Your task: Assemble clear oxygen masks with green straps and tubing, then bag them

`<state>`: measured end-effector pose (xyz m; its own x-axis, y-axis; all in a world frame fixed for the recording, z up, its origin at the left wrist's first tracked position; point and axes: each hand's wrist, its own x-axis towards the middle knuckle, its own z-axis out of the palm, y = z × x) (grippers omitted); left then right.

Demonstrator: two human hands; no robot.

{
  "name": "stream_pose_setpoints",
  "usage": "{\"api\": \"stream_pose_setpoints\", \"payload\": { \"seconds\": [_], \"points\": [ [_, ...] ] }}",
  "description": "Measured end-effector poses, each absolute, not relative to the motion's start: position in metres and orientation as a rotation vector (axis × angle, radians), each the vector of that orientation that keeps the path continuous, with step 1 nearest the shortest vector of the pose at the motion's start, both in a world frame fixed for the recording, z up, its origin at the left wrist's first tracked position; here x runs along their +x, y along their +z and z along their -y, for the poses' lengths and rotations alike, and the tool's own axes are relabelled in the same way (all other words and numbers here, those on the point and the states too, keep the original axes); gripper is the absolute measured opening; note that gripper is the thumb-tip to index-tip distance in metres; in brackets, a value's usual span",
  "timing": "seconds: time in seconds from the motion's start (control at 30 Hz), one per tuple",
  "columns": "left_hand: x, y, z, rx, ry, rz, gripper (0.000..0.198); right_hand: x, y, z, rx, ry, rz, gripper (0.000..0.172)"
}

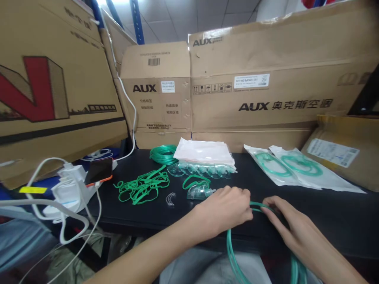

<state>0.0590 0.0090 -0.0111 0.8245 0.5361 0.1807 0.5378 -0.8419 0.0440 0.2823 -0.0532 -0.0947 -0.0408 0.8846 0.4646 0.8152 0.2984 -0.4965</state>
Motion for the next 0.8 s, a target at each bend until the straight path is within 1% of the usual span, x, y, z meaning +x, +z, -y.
{"api": "stream_pose_setpoints", "payload": {
  "seconds": [0.1,0.23,0.37,0.5,0.6,0.7,0.8],
  "points": [
    [0.057,-0.006,-0.01,-3.016,-0.288,0.826,0.027,0.281,-0.101,0.05,-1.506,0.13,1.777,0.028],
    [0.046,0.01,-0.018,-3.079,-0.321,0.787,0.024,0.282,-0.101,0.048,-1.55,0.238,1.673,0.039],
    [0.019,0.034,-0.034,-3.162,-0.537,0.865,0.028,0.289,-0.097,0.047,-1.486,0.332,1.525,0.051],
    [-0.032,0.059,-0.068,-2.941,-0.995,1.202,0.037,0.294,-0.094,0.045,-1.394,0.422,1.457,0.052],
    [-0.078,0.07,-0.107,-2.671,-1.3,1.508,0.036,0.294,-0.094,0.044,-1.392,0.466,1.405,0.052],
    [-0.118,0.072,-0.149,-2.405,-1.502,1.806,0.034,0.292,-0.095,0.043,-1.39,0.5,1.388,0.054],
    [-0.146,0.067,-0.181,-2.214,-1.59,2.044,0.036,0.289,-0.094,0.042,-1.395,0.506,1.396,0.055]
  ]
}}
